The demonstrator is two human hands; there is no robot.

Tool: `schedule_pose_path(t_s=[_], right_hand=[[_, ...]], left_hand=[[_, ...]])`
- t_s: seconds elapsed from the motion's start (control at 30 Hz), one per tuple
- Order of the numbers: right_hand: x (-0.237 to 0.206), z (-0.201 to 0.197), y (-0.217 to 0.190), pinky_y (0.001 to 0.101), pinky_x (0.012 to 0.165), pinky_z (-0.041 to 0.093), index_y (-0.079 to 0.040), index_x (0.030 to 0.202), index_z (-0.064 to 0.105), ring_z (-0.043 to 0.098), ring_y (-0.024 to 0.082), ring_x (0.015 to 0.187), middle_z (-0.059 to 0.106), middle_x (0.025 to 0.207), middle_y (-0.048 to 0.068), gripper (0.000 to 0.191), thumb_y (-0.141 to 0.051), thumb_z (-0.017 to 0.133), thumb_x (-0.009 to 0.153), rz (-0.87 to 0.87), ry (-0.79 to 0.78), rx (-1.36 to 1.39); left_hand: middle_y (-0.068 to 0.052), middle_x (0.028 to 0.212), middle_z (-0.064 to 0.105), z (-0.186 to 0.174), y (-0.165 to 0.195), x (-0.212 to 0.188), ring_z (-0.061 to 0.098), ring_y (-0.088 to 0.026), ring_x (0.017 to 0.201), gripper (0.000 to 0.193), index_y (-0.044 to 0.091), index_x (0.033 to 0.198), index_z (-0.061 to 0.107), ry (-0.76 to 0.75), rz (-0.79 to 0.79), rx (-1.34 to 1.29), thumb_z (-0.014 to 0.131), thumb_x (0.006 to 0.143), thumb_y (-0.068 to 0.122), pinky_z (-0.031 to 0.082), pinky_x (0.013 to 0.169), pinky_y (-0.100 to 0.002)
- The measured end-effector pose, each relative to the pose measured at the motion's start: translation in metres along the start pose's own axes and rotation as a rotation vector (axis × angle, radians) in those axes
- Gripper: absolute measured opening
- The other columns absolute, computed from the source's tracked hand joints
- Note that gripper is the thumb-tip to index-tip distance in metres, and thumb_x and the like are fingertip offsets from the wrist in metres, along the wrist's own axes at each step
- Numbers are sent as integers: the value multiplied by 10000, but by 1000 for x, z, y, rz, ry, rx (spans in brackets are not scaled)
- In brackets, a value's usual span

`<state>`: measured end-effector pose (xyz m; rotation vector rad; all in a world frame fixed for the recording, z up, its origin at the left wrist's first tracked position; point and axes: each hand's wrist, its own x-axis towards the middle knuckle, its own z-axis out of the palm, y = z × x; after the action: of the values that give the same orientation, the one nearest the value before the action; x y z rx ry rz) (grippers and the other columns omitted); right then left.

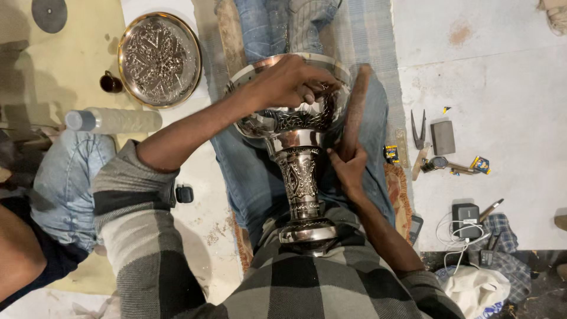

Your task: The person holds a metal chisel against a silver-colored metal vessel and repeatedly strikes it with a wooden mallet to create decorative patterns. The person rotates the vessel to work on different sections of the bowl and stem.

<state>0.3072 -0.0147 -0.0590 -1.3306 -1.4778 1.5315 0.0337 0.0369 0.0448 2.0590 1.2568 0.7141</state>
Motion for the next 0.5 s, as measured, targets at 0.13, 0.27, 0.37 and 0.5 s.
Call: schedule_pose_path(t_s=[0.13, 0.27, 0.37, 0.5], right_hand=[[5, -10, 1, 275, 750, 534, -10, 1028, 669, 635, 102, 818, 681, 901, 12, 280, -68, 822, 801, -114, -75, 27], [7, -22, -5, 279, 679, 488, -12, 931, 662, 571, 110, 728, 641, 809, 5, 227, -46, 849, 807, -128, -15, -4], [10, -38, -11, 283, 595, 471, -28, 904, 656, 574, 108, 628, 634, 736, -4, 179, -43, 808, 811, -6, 5, 139], [26, -61, -22, 303, 641, 455, -3, 909, 604, 545, 126, 690, 592, 758, 47, 216, 14, 759, 759, -273, -155, -222]], left_hand=[[-83, 959, 795, -6, 1, 12, 784, -194, 845, 517, 120, 1259, 730, -92, -8, 61, 736, 790, -98, 645, 687, -334], [-72, 936, 798, -11, 3, 13, 783, -184, 830, 466, 124, 1242, 741, -79, 72, 61, 746, 816, -64, 631, 649, -333], [-80, 901, 799, -12, 5, 11, 775, -180, 749, 551, 149, 1255, 755, -97, -2, 109, 730, 760, -93, 606, 590, -345], [-80, 885, 796, -10, 4, 12, 774, -171, 727, 488, 143, 1231, 747, -149, -73, 95, 747, 789, -63, 591, 562, -343]])
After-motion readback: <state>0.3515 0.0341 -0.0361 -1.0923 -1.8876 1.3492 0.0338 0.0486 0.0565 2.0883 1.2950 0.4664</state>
